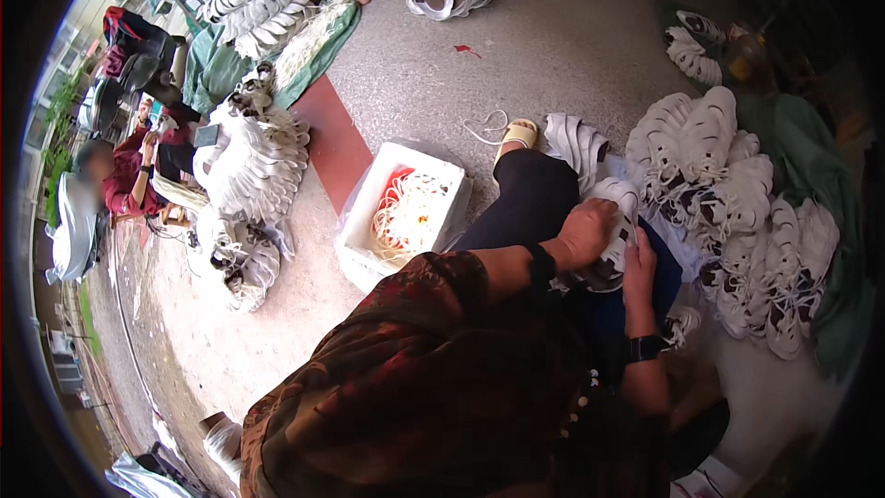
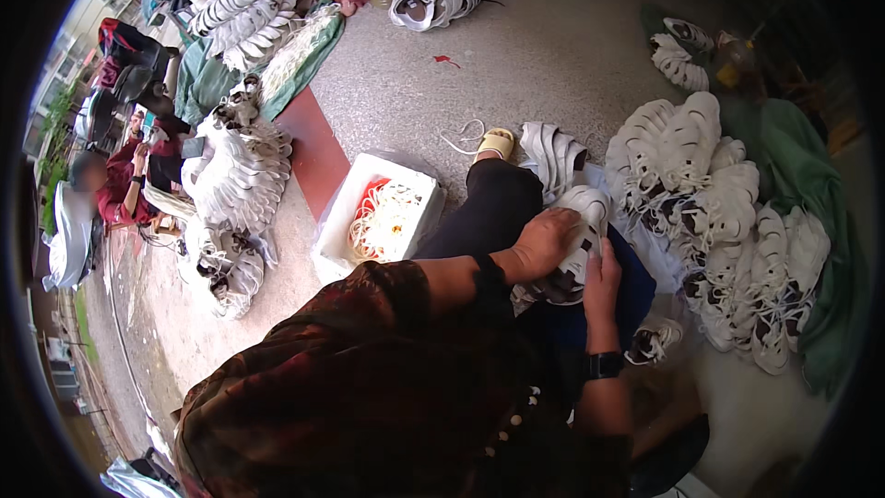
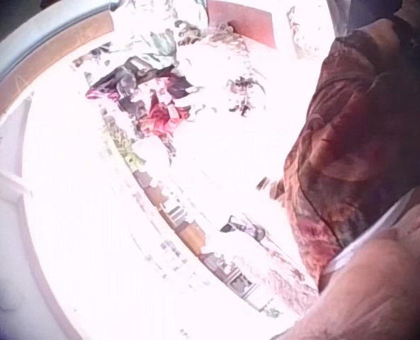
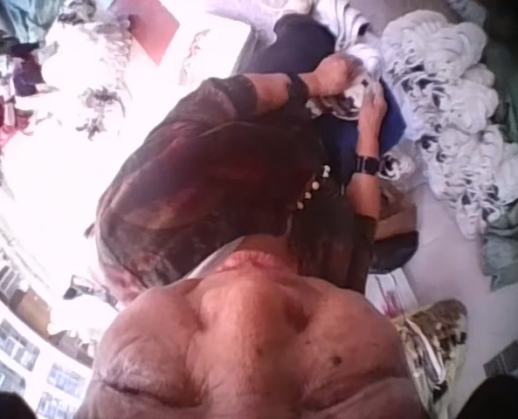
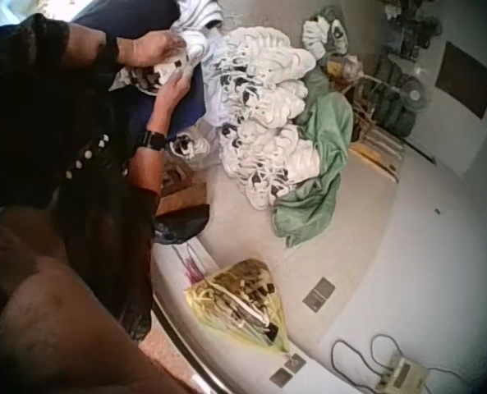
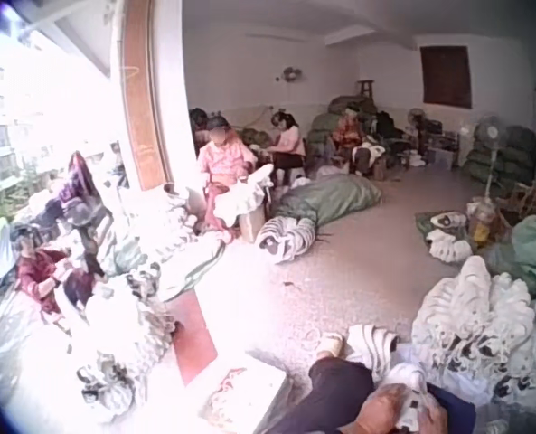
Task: The recorder is lacing white athletic shoes and organizing them into stacks.
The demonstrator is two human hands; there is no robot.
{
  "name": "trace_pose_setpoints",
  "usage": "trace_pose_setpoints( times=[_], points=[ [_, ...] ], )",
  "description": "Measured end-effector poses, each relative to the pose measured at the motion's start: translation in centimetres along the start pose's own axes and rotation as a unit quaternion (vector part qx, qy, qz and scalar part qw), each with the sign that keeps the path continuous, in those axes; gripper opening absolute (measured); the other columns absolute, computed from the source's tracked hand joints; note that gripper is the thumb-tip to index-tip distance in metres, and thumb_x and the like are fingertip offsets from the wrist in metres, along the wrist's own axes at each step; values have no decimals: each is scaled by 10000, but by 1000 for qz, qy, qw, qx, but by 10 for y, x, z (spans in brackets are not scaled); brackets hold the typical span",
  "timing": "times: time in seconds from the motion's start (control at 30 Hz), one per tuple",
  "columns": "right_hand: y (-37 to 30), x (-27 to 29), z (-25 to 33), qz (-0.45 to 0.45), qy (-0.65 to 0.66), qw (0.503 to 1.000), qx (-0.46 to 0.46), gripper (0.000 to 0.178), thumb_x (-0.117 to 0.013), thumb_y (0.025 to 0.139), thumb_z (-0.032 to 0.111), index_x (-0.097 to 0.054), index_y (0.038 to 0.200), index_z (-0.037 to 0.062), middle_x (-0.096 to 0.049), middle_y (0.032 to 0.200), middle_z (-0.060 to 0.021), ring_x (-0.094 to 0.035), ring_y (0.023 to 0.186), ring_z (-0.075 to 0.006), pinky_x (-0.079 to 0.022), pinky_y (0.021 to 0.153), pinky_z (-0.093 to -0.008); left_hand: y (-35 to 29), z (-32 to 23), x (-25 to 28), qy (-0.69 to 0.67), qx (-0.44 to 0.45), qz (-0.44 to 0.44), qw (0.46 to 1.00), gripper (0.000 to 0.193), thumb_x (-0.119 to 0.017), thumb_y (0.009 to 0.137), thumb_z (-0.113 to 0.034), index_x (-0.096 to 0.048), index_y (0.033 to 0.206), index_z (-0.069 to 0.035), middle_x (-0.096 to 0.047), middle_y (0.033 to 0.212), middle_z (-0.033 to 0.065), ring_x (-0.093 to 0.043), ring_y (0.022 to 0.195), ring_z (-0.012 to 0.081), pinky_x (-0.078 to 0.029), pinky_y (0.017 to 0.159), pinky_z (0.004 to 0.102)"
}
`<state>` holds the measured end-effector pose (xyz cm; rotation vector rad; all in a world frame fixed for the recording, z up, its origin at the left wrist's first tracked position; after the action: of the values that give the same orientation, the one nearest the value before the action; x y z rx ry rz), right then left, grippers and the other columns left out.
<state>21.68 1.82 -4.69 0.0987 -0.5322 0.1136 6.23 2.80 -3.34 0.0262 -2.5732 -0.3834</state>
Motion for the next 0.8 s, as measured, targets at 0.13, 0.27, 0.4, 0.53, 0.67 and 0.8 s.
trace_pose_setpoints(
  times=[0.13,0.27,0.4,0.53,0.67,0.8],
  points=[
    [8,-14,-7,2,47,999,-23,371,-415,906,130,-423,1205,-89,-497,1193,-243,-480,1116,-333,-350,952,-357,-18,16,-7,-45,-34,-117,991,268,-528,753,-91,-541,998,15,-558,1009,214,-508,988,373,-401,869,417],
    [-3,-21,-16,-5,-67,997,41,441,-410,915,156,-328,1279,-79,-403,1284,-253,-404,1190,-331,-302,993,-357,-18,15,-3,-33,-4,-23,999,351,-531,785,-94,-491,1107,41,-522,1100,233,-474,1084,375,-362,955,406],
    [-8,-30,-13,1,-118,992,43,499,-410,909,164,-256,1316,-78,-314,1347,-255,-316,1250,-343,-235,1037,-365,-26,18,-6,3,-42,-18,999,413,-544,774,-107,-464,1149,46,-495,1152,230,-455,1121,365,-345,978,403],
    [-4,-31,-4,6,-139,990,38,523,-474,869,148,-276,1291,-88,-332,1307,-293,-330,1221,-401,-252,1022,-407,-19,12,6,-25,-5,1,1000,409,-572,728,-92,-492,1104,47,-520,1115,230,-481,1089,362,-362,957,402],
    [-8,-16,31,74,-118,990,-30,500,-518,842,124,-329,1257,-80,-397,1260,-281,-403,1171,-393,-303,988,-398,-7,-4,51,-137,-53,47,988,301,-588,722,-36,-554,1017,12,-556,999,200,-544,976,332,-431,868,354],
    [-18,39,17,-43,-236,970,49,382,-538,840,128,-462,1160,-65,-486,1184,-237,-466,1103,-353,-339,954,-371,-9,70,111,-188,74,-29,979,216,-581,769,-33,-585,982,0,-605,948,147,-587,919,258,-454,823,314]
  ],
)
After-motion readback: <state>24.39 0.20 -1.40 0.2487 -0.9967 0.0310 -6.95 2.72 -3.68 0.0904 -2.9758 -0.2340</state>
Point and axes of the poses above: each hand's wrist, its own y-axis towards the middle knuckle, its own x-axis out of the back of the hand, z = x × y, the point moved 4 cm from there along y, towards the middle knuckle
